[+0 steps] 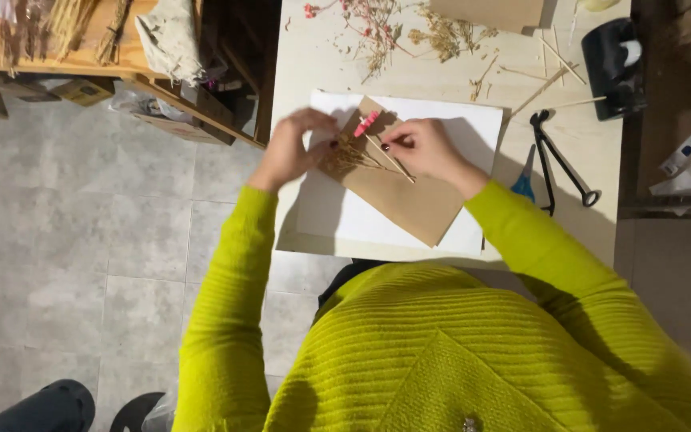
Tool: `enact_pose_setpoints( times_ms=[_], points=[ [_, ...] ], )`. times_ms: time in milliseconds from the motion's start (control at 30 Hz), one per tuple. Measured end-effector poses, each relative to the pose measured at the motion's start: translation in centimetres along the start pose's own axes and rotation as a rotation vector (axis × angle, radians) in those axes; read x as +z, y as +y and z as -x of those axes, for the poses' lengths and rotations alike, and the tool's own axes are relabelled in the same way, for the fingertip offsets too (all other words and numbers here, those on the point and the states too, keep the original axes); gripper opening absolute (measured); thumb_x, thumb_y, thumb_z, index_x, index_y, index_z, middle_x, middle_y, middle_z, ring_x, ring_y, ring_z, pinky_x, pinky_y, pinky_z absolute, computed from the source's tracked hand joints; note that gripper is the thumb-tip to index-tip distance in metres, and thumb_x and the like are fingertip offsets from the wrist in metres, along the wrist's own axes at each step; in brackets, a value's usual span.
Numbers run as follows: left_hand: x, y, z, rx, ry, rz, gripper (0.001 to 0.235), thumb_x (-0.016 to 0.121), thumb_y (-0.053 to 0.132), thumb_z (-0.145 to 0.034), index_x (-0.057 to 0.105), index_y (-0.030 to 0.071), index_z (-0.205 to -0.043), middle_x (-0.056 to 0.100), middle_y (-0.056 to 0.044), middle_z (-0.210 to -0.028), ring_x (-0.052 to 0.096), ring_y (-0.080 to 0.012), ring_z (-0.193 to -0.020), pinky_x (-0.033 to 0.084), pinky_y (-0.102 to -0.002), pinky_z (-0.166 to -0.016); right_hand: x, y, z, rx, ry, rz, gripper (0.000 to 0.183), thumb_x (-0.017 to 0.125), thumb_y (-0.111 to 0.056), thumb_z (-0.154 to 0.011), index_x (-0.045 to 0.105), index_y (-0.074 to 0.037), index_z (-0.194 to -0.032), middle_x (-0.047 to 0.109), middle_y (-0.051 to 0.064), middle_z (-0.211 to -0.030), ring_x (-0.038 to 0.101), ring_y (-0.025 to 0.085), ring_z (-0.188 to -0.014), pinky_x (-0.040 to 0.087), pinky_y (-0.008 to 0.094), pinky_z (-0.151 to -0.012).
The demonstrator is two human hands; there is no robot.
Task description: The person is arranging dried flowers and an artificial flower into a kraft paper cone and securing it with tape.
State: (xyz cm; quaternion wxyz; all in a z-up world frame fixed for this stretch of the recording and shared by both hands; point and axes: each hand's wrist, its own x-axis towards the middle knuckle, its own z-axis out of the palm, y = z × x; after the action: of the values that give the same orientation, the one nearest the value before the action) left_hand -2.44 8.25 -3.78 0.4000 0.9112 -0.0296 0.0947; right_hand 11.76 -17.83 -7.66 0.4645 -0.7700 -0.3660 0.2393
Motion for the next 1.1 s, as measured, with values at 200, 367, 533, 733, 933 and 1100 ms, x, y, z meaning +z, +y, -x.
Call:
enact_pose_setpoints(
  times_ms=[200,367,533,733,933,1100],
  points=[
    [1.9,0.8,2.2,0.074,0.107,0.003,0.027,0.081,-0.004,-0.074,0.079,0.006,-0.099,0.071,-0.009,-0.121,0.065,-0.029,-0.117,0.055,-0.039,-0.101,2.1,1.3,-2.0,0.076,-0.015,0.057,0.016,0.079,-0.006,-0.088,0.079,0.0,-0.103,0.078,0.008,-0.084,0.071,0.012,-0.07,0.057,0.027,-0.062],
    [2.1,0.3,2.3,0.048,0.085,0.016,0.026,0.083,-0.001,-0.074,0.079,0.007,-0.098,0.07,-0.009,-0.125,0.063,-0.0294,-0.119,0.054,-0.04,-0.102,2.5,0.8,-0.4,0.044,0.031,-0.057,0.014,0.076,-0.003,-0.091,0.075,0.004,-0.103,0.076,0.007,-0.083,0.067,0.009,-0.07,0.051,0.025,-0.058],
    [1.3,1.1,2.0,0.043,0.051,0.026,0.03,0.085,0.0,-0.072,0.078,0.007,-0.1,0.069,-0.009,-0.128,0.062,-0.03,-0.12,0.052,-0.04,-0.103,2.2,-1.7,0.8,-0.127,0.061,-0.037,0.012,0.074,0.0,-0.092,0.075,0.003,-0.103,0.073,0.005,-0.089,0.065,0.008,-0.071,0.05,0.024,-0.059],
    [1.4,1.0,1.8,0.057,0.063,0.075,0.035,0.086,-0.002,-0.07,0.074,0.007,-0.101,0.071,-0.009,-0.127,0.061,-0.0308,-0.123,0.051,-0.04,-0.104,2.3,-3.7,1.3,-0.339,0.063,0.165,0.01,0.078,0.0,-0.085,0.074,0.002,-0.093,0.069,0.008,-0.083,0.064,0.016,-0.068,0.05,0.03,-0.06],
    [1.5,0.6,1.9,-0.003,0.065,0.115,0.037,0.087,-0.001,-0.07,0.07,0.005,-0.101,0.072,-0.009,-0.122,0.064,-0.031,-0.12,0.052,-0.039,-0.104,2.5,-3.9,1.2,-0.265,-0.028,0.194,0.01,0.078,0.0,-0.083,0.071,0.004,-0.089,0.067,0.012,-0.08,0.064,0.018,-0.065,0.05,0.032,-0.059],
    [0.4,1.1,2.2,-0.017,-0.027,0.251,0.056,0.082,-0.004,-0.073,0.062,0.004,-0.124,0.067,-0.012,-0.135,0.063,-0.0279,-0.128,0.049,-0.038,-0.114,2.6,-3.4,1.1,-0.255,-0.038,0.174,0.012,0.077,0.0,-0.082,0.074,0.003,-0.093,0.07,0.011,-0.083,0.066,0.017,-0.067,0.053,0.031,-0.06]
  ],
)
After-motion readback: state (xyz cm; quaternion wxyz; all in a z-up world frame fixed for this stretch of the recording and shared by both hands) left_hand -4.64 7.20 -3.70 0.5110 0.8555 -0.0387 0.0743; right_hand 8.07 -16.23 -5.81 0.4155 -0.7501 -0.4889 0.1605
